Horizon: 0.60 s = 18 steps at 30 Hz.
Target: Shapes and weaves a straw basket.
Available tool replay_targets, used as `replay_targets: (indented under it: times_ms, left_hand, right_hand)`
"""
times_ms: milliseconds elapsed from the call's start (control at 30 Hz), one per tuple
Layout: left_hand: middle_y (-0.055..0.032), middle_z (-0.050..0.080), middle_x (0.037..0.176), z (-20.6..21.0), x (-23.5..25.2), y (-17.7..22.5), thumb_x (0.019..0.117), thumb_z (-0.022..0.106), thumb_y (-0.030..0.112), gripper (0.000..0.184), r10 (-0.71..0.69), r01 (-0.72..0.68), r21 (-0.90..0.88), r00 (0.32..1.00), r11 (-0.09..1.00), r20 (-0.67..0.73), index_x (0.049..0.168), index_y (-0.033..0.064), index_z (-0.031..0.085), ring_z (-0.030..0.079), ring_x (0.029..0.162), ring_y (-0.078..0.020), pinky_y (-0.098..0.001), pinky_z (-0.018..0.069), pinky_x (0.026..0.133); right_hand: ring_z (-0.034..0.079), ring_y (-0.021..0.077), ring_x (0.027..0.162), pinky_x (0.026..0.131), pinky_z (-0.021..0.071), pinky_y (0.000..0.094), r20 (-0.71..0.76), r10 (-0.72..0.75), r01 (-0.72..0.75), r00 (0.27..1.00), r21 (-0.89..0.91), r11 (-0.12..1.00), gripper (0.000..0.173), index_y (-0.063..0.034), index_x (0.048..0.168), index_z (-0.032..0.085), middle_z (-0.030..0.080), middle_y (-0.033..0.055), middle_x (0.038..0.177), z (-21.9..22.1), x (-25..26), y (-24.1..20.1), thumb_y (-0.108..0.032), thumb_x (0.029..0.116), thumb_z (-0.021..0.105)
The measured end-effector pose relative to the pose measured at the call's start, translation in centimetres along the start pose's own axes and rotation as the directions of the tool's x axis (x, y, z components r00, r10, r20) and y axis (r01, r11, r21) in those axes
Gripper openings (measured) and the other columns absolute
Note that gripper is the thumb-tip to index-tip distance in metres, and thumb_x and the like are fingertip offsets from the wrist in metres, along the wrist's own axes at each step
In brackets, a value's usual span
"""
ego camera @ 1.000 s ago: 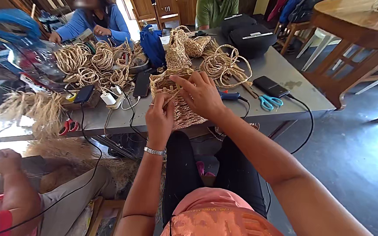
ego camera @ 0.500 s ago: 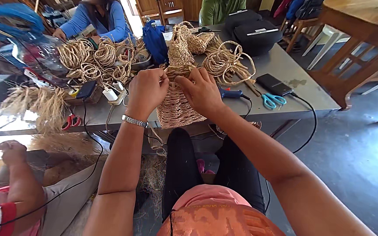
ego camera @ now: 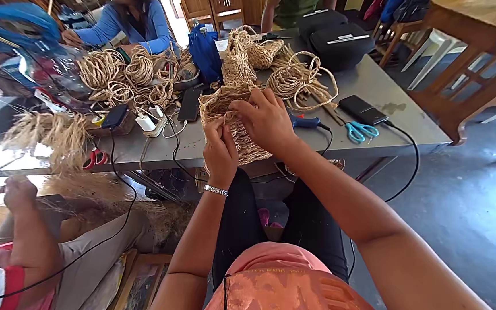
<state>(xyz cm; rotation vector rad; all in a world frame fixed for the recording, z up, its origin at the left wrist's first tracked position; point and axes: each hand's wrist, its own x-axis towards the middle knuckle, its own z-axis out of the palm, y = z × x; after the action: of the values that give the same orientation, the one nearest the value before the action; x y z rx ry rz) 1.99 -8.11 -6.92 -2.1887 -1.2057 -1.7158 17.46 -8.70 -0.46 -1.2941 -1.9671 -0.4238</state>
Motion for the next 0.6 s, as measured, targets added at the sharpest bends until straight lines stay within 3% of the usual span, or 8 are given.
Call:
replay_targets:
  times_ms: [133,267,400,500,600]
  left_hand:
    - [-0.0132,0.067,0.093,0.0,-0.3,-0.2,0.1088,0.045,0.015,0.033,0.026,-0.027,0.062,0.999,0.998,0.019,0.137,0.0000,0.051,0.065,0.071,-0.0194,-0.0347,0.0562,0.062]
    - [-0.0132,0.070,0.096,-1.2,-0.2,0.2,0.1083,0.047,0.016,0.028,-0.036,0.032,0.056,0.996,0.998,0.079,0.132,0.0028,0.055,0.068,0.072,-0.0218,-0.0384,0.0570,0.061]
    - [-0.0124,0.071,0.094,-0.7,-0.3,0.1,0.1084,0.046,0.016,0.026,-0.071,0.068,0.045,0.996,0.997,0.058,0.128,0.0024,0.058,0.068,0.072,-0.0218,-0.0397,0.0577,0.062]
    - [-0.0129,0.070,0.091,-0.4,-1.3,-0.1,0.1079,0.047,0.016,0.026,-0.046,0.039,0.099,0.997,0.994,0.064,0.129,0.0036,0.057,0.067,0.068,-0.0231,-0.0396,0.0556,0.056]
    - [-0.0139,0.069,0.092,-0.7,-1.4,0.0,0.1087,0.045,0.017,0.027,-0.054,0.043,0.108,0.993,0.993,0.104,0.131,0.0038,0.055,0.068,0.070,-0.0251,-0.0411,0.0562,0.058]
  right_hand:
    - [0.060,0.0346,0.106,0.084,0.0495,0.0510,-0.026,-0.014,0.015,1.000,0.066,0.998,0.034,-0.0260,0.138,0.064,0.065,0.0125,0.108,0.0,0.1,0.8,-0.028,0.1074,0.050]
    - [0.061,0.0328,0.103,0.089,0.0487,0.0499,-0.120,-0.071,0.081,0.990,0.079,0.994,0.029,-0.0212,0.130,0.068,0.065,0.0108,0.102,1.1,-0.9,1.5,-0.024,0.1069,0.052]
    - [0.063,0.0325,0.110,0.092,0.0506,0.0508,-0.136,-0.057,0.074,0.989,0.121,0.990,0.025,-0.0074,0.123,0.063,0.070,0.0105,0.111,1.0,-1.0,1.7,-0.024,0.1041,0.057]
    - [0.063,0.0318,0.112,0.090,0.0513,0.0493,-0.134,-0.073,0.088,0.988,0.113,0.990,0.026,-0.0071,0.122,0.063,0.070,0.0101,0.112,1.0,-0.9,2.1,-0.025,0.1041,0.057]
    - [0.063,0.0319,0.114,0.092,0.0507,0.0496,-0.128,-0.076,0.090,0.989,0.106,0.990,0.025,-0.0073,0.121,0.063,0.069,0.0100,0.113,1.0,-1.1,2.1,-0.024,0.1045,0.056]
